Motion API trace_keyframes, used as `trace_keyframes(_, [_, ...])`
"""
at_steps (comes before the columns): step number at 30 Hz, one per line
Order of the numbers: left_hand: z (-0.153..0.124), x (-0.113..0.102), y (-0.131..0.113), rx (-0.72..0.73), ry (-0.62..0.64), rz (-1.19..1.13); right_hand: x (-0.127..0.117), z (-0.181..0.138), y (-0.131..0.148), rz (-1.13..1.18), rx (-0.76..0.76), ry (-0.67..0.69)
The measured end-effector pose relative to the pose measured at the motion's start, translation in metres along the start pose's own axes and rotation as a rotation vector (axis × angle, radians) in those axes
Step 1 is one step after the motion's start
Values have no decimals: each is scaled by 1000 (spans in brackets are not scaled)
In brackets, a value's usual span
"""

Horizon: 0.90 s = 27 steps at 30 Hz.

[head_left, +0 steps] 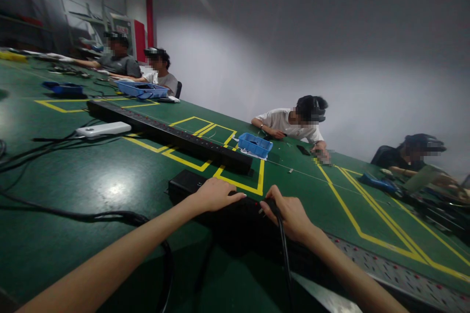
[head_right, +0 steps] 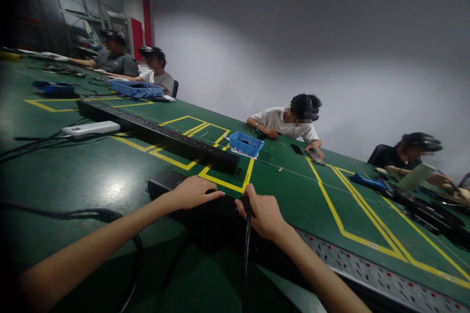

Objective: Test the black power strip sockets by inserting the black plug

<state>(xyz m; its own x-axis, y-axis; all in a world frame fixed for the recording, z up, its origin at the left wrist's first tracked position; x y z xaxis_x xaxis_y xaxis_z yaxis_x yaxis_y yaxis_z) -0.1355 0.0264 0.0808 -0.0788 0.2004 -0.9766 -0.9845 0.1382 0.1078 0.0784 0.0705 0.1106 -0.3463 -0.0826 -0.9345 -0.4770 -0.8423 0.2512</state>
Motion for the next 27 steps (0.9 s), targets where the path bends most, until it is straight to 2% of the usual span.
trace_keyframes(8, [-2, 0, 1, 5, -9, -6, -5, 11, 14, -264, -96, 138])
trace_keyframes(12, [-4, 0, 2, -15, -15, -27, -2, 12, 25, -349, -106, 159])
trace_keyframes(20, [-3, 2, 1, -8, -30, -29, 4, 1, 33, -383, -91, 148])
trace_keyframes(25, [-1, 1, 1, -19, 12, -54, 10, -1, 23, -274, -23, 100])
trace_keyframes(27, [0, -1, 2, -14, 65, -78, 12, -3, 21, -230, 10, 74])
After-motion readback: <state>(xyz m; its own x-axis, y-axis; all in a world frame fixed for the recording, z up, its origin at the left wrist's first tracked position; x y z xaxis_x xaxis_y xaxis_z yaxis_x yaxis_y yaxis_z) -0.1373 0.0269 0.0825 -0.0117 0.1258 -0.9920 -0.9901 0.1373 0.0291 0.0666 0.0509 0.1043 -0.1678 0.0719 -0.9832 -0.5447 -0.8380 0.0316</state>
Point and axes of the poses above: each hand's wrist, its own z-axis towards the middle knuckle, its own x-axis out of the palm, y = z × x, the point moved 1 cm from there along z, towards the middle knuckle, and after that the axes turned 14 degrees about z, right-handed, at the moved point
